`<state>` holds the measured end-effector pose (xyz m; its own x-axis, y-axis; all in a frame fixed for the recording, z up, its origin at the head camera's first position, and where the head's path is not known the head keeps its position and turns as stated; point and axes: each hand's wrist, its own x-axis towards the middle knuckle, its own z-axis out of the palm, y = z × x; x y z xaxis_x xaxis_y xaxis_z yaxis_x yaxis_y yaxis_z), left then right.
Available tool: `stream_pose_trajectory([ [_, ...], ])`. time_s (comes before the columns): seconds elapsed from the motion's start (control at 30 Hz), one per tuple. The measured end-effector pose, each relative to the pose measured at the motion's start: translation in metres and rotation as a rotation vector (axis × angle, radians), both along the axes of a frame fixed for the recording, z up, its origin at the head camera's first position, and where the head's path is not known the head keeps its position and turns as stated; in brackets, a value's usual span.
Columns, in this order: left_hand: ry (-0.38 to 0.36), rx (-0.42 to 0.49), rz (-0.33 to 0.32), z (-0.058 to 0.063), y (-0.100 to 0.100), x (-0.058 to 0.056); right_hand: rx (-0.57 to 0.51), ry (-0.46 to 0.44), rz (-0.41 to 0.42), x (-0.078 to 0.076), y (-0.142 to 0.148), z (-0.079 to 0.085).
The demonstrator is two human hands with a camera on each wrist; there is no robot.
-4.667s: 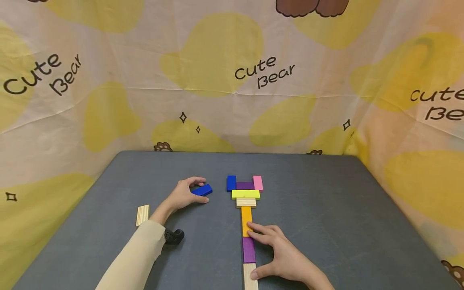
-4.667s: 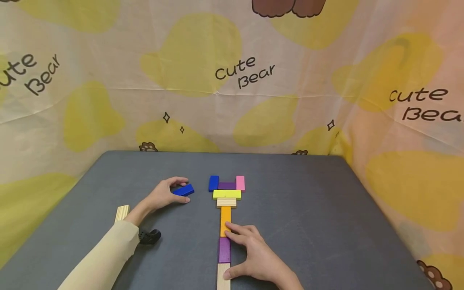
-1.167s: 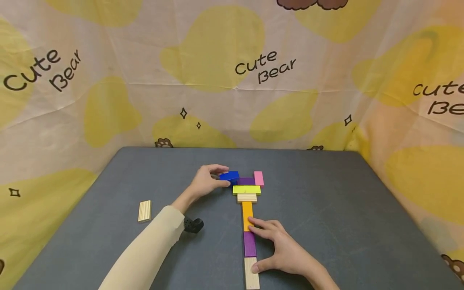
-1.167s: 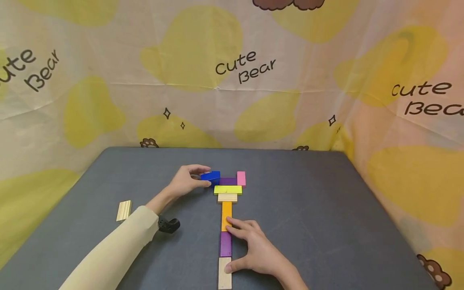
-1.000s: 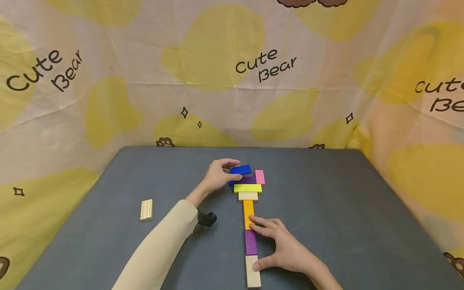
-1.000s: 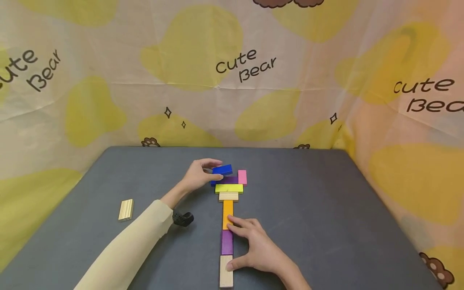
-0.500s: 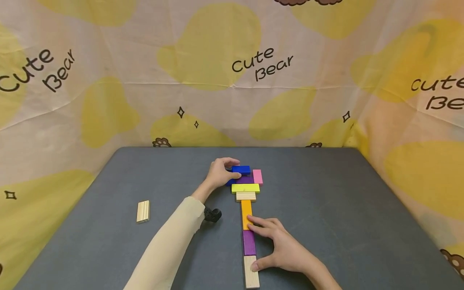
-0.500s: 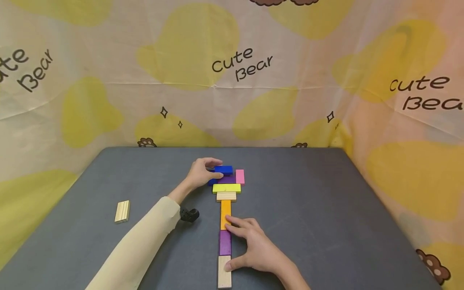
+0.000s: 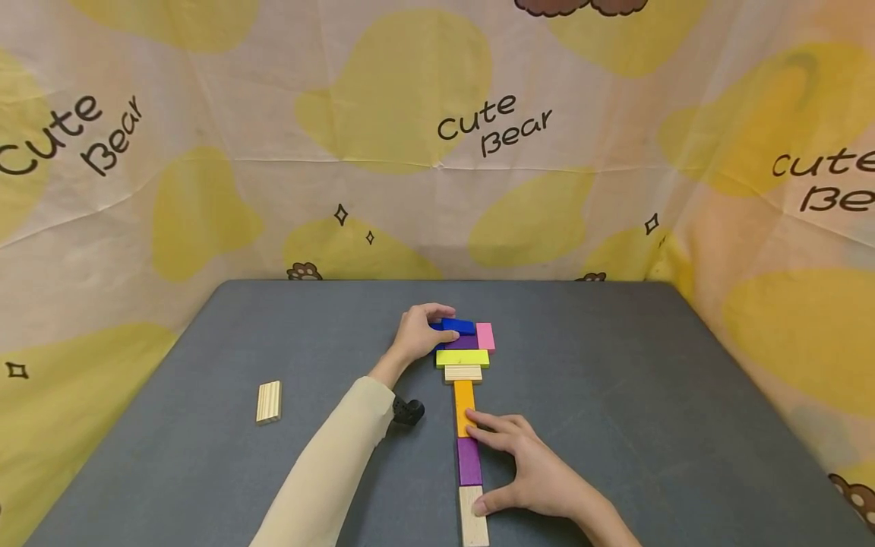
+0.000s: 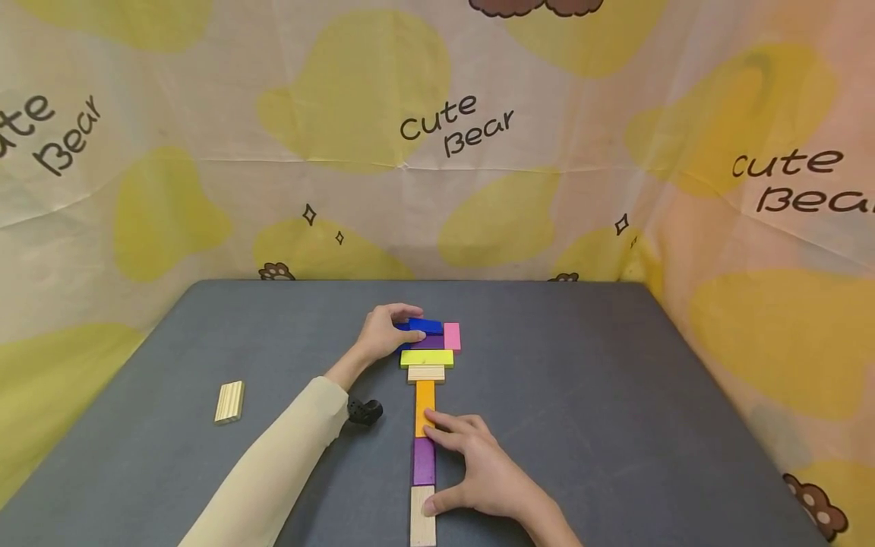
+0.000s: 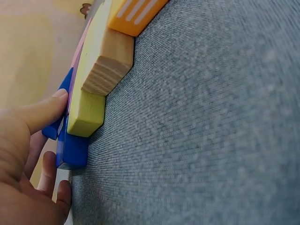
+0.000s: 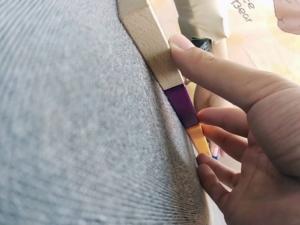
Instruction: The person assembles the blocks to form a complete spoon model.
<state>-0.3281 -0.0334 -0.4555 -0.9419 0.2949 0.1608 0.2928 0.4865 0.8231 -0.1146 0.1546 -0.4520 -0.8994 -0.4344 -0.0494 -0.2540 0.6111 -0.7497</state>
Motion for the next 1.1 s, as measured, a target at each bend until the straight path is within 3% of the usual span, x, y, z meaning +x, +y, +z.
stream_pose_trajectory([
  [0.57, 0.008, -0.020, -0.079, 0.0003, 0.0018, 0.0016, -0.004, 0.006, 0.007, -0.0003, 0.0006, -0.0004],
  [0.93, 0.010, -0.048, -0.103, -0.0034, -0.0004, 0.0004, 0.012, -0.030, -0.002, -0.0009, -0.0008, 0.0013],
  [1.1, 0.015, -0.025, -0.101, -0.0040, -0.0014, 0.0004, 0.010, 0.002, 0.002, 0.0001, -0.0005, 0.0006],
])
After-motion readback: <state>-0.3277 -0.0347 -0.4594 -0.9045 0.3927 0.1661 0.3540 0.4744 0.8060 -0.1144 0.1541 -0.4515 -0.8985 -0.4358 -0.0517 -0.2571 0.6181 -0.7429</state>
